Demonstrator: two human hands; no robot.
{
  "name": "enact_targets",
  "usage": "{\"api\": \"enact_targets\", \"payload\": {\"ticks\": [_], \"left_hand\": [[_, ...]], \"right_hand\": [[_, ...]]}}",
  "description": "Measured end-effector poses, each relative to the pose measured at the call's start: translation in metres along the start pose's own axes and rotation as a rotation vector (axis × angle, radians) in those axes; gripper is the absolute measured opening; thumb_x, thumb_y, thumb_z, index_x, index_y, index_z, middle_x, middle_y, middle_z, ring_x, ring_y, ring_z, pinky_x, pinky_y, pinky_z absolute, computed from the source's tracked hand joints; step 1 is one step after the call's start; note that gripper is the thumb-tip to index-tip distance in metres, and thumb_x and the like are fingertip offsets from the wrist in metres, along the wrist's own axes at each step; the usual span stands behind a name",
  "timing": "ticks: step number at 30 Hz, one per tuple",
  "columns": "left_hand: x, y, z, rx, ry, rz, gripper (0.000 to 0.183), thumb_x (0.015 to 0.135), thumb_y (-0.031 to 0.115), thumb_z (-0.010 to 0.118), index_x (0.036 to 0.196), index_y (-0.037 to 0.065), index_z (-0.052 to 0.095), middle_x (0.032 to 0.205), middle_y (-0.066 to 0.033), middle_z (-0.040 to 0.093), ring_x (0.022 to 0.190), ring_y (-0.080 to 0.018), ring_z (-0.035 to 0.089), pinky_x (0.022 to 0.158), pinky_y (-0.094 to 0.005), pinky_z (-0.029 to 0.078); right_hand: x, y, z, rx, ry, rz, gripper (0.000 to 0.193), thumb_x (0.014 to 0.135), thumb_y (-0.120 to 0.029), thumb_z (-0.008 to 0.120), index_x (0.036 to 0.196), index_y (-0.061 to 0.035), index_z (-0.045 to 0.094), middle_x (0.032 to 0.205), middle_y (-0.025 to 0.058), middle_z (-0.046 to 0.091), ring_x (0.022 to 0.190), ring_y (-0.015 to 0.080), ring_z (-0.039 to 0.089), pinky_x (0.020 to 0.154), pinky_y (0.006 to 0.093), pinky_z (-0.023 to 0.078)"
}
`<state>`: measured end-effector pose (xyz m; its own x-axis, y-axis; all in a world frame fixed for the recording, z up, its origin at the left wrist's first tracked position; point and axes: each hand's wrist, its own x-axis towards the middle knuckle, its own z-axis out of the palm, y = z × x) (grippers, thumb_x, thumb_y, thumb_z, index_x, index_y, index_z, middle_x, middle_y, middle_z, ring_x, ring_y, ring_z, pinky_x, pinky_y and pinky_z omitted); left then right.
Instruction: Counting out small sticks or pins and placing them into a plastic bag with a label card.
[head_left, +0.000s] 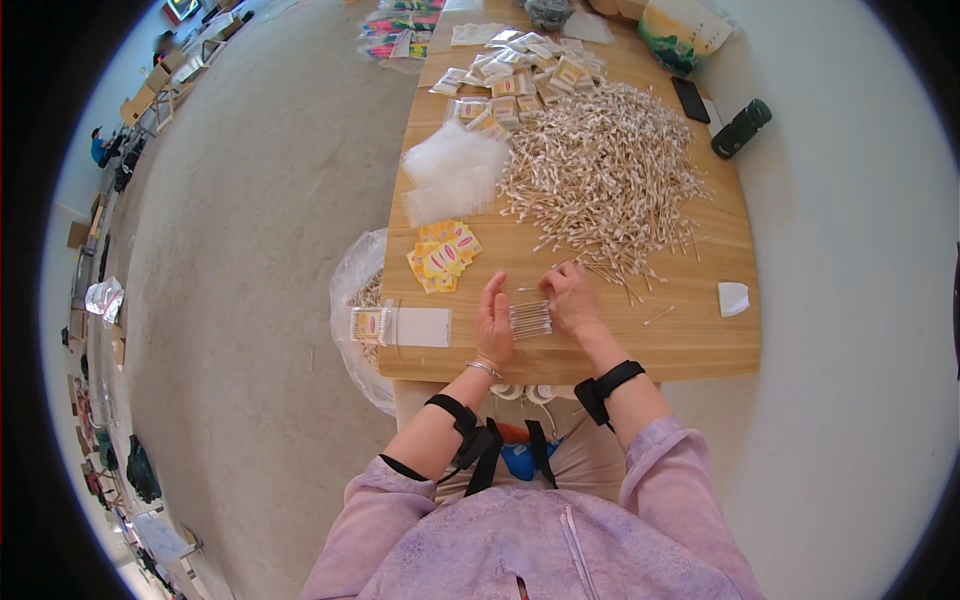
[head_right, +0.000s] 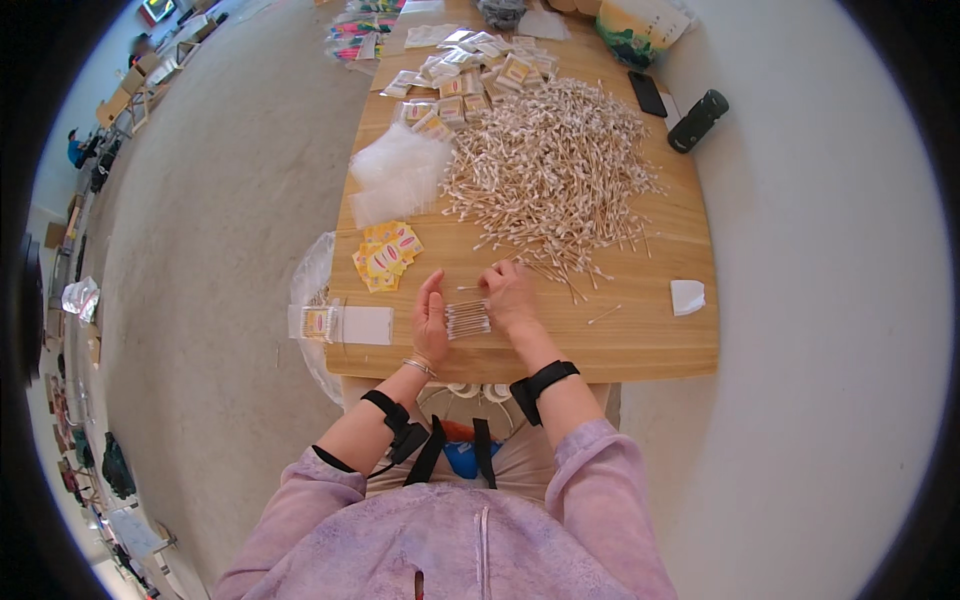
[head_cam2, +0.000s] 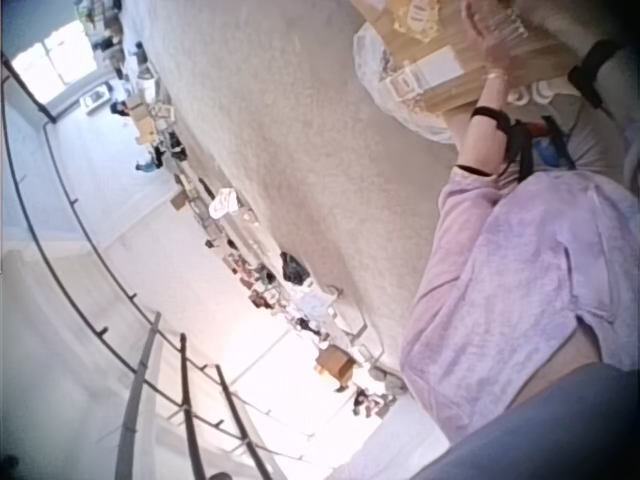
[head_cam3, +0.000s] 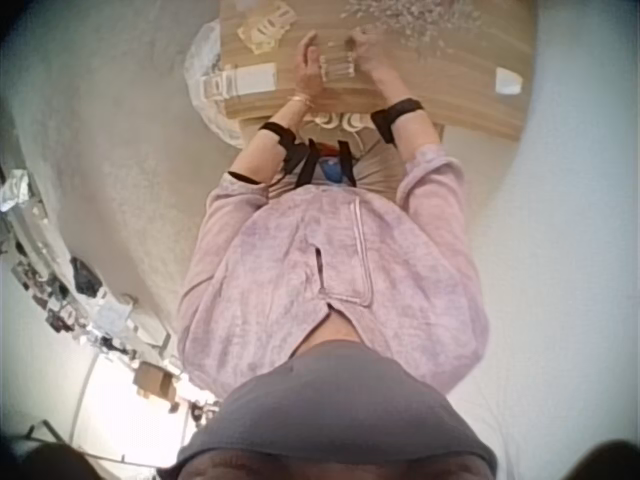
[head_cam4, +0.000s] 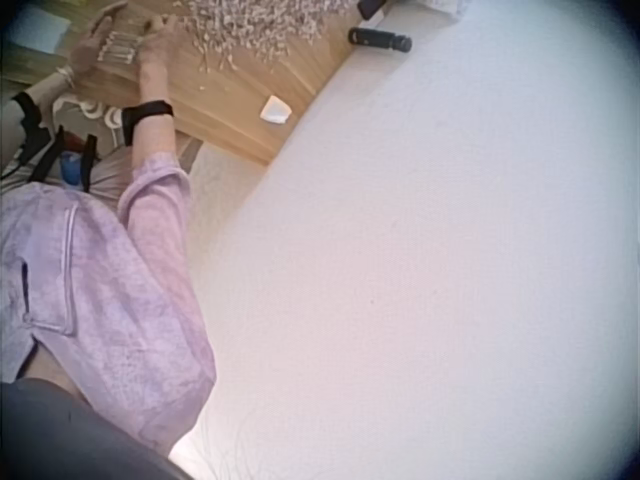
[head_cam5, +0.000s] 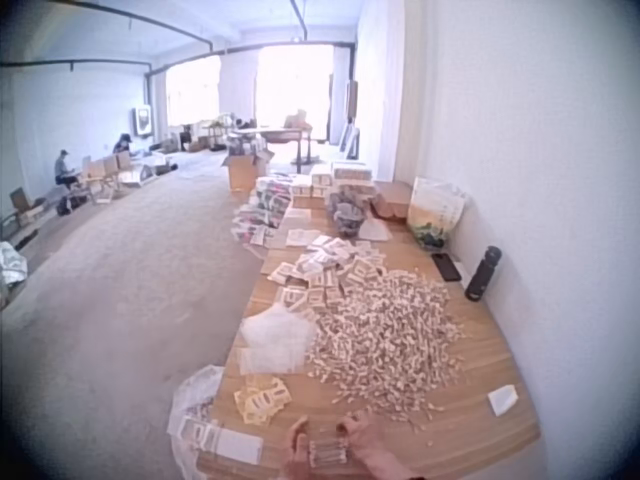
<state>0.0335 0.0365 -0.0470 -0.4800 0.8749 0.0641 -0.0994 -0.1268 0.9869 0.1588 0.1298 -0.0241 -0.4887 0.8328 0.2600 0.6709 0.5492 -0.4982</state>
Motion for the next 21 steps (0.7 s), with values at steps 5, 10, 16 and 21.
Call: {"api": "enact_targets", "payload": {"ticks": [5,10,16,21], "left_hand": [[0.004,-0.006,-0.004,-0.131,0.005,-0.045,0.041,0.101,0.024,0.036,0.133,-0.001,0.041,0.135,-0.0128,0.045,0.128,-0.02,0.038,0.11,-0.0317,0.026],[-0.012,0.004,-0.004,-0.166,0.07,-0.071,0.042,0.101,0.024,0.038,0.131,-0.003,0.043,0.133,-0.012,0.048,0.125,-0.0196,0.042,0.107,-0.0312,0.029],[-0.024,0.001,0.006,-0.112,0.041,-0.069,0.045,0.1,0.027,0.038,0.134,-0.003,0.041,0.137,-0.0139,0.045,0.128,-0.0211,0.039,0.108,-0.0317,0.027],[-0.021,0.008,0.009,-0.086,0.036,-0.052,0.046,0.101,0.03,0.038,0.133,-0.002,0.042,0.134,-0.0126,0.047,0.124,-0.0194,0.042,0.106,-0.0302,0.029]], "right_hand": [[-0.011,-0.014,0.004,0.071,-0.12,-0.095,0.01,0.074,-0.001,0.058,0.076,-0.0076,0.065,0.086,0.0085,0.058,0.089,0.0302,0.054,0.078,0.0383,0.045],[-0.034,-0.006,0.008,0.454,0.102,0.118,0.018,0.08,-0.003,0.053,0.096,-0.0058,0.062,0.11,0.0123,0.057,0.103,0.0307,0.052,0.089,0.0385,0.042],[-0.042,-0.023,0.016,0.756,0.183,0.191,0.032,0.096,-0.017,0.043,0.12,0.0016,0.052,0.131,0.0187,0.049,0.128,0.0322,0.04,0.106,0.0368,0.031],[-0.048,-0.043,0.024,0.878,0.194,0.254,0.037,0.098,-0.021,0.039,0.123,0.0039,0.049,0.133,0.0205,0.047,0.134,0.0324,0.034,0.109,0.0373,0.026]]}}
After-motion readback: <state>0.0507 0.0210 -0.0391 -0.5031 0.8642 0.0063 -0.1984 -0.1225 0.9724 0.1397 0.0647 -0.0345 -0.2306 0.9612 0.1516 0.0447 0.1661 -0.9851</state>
